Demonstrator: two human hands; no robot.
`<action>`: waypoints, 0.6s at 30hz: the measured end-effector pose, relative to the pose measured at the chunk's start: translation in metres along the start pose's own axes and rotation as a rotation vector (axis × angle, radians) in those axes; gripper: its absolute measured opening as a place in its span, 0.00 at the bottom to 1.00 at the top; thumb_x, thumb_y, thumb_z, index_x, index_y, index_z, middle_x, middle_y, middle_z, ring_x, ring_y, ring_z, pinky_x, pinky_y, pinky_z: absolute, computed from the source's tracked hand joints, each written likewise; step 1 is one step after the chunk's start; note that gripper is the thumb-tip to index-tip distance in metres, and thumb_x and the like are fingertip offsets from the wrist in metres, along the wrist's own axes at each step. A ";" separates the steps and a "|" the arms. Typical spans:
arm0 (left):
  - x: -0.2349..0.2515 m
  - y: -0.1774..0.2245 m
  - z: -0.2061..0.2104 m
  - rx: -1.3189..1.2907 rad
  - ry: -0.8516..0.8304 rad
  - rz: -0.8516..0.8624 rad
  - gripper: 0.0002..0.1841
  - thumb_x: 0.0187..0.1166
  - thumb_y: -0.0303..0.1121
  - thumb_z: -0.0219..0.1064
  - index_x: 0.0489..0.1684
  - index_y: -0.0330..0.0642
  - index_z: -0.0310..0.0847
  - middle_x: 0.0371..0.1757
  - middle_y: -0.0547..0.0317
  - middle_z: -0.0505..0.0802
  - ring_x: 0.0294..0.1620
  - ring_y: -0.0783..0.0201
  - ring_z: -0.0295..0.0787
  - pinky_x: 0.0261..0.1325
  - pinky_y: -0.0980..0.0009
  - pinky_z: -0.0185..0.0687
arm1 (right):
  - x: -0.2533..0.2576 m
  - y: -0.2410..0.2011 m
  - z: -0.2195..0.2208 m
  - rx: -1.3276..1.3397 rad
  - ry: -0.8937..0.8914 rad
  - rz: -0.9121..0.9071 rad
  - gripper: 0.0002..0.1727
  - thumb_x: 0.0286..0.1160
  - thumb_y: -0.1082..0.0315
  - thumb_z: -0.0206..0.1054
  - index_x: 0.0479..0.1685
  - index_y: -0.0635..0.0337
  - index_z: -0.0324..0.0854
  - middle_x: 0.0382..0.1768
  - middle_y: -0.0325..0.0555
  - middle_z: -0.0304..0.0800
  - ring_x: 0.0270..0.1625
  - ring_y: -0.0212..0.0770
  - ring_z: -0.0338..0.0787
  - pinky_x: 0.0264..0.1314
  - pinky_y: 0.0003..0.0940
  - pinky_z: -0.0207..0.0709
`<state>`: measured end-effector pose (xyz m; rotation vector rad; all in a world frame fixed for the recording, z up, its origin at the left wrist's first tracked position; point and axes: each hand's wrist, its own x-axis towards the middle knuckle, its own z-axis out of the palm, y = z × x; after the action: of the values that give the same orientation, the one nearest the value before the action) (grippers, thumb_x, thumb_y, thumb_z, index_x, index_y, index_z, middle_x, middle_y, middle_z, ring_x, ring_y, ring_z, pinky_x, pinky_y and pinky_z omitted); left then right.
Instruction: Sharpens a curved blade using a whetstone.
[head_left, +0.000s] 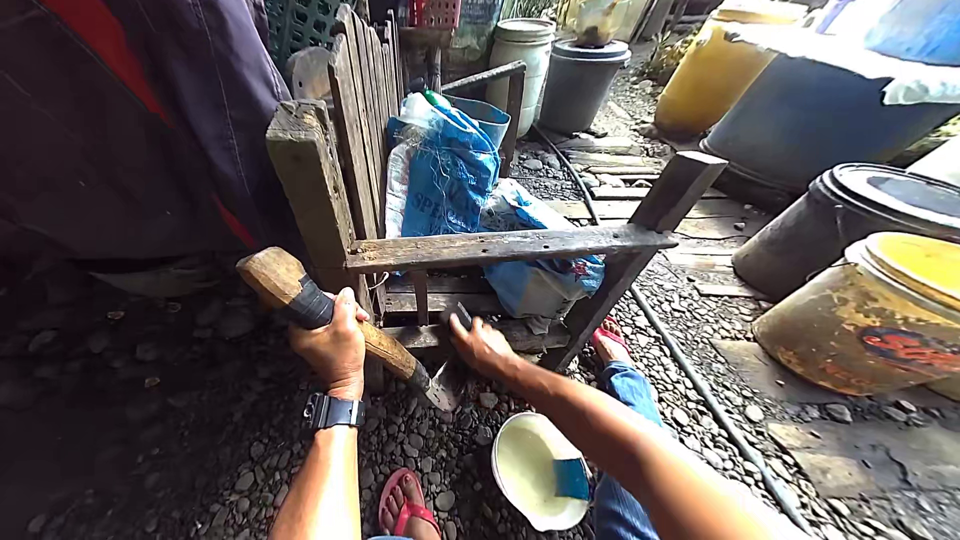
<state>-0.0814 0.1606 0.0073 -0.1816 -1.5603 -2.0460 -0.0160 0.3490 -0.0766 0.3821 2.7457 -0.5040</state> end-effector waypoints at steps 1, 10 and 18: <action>-0.002 0.002 0.000 -0.004 -0.008 0.009 0.08 0.67 0.17 0.62 0.29 0.42 0.73 0.12 0.71 0.85 0.12 0.73 0.84 0.20 0.76 0.87 | 0.016 -0.001 -0.008 0.023 0.021 0.070 0.33 0.95 0.53 0.44 0.96 0.53 0.51 0.79 0.78 0.69 0.72 0.74 0.81 0.72 0.64 0.75; 0.004 0.000 0.002 0.023 0.041 -0.023 0.08 0.69 0.16 0.64 0.31 0.40 0.72 0.11 0.71 0.83 0.11 0.74 0.83 0.19 0.77 0.86 | -0.011 0.016 0.006 -0.049 -0.019 -0.057 0.33 0.95 0.54 0.45 0.97 0.52 0.49 0.76 0.80 0.70 0.70 0.77 0.81 0.68 0.67 0.76; 0.008 -0.004 -0.001 0.025 0.043 -0.036 0.07 0.70 0.17 0.63 0.32 0.39 0.71 0.11 0.69 0.82 0.10 0.72 0.83 0.18 0.75 0.86 | 0.004 0.028 0.004 -0.030 -0.014 -0.074 0.33 0.94 0.53 0.46 0.96 0.50 0.51 0.76 0.80 0.71 0.70 0.76 0.81 0.69 0.66 0.76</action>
<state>-0.0898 0.1580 0.0068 -0.0997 -1.5726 -2.0430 -0.0099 0.3736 -0.0901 0.2693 2.7591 -0.4811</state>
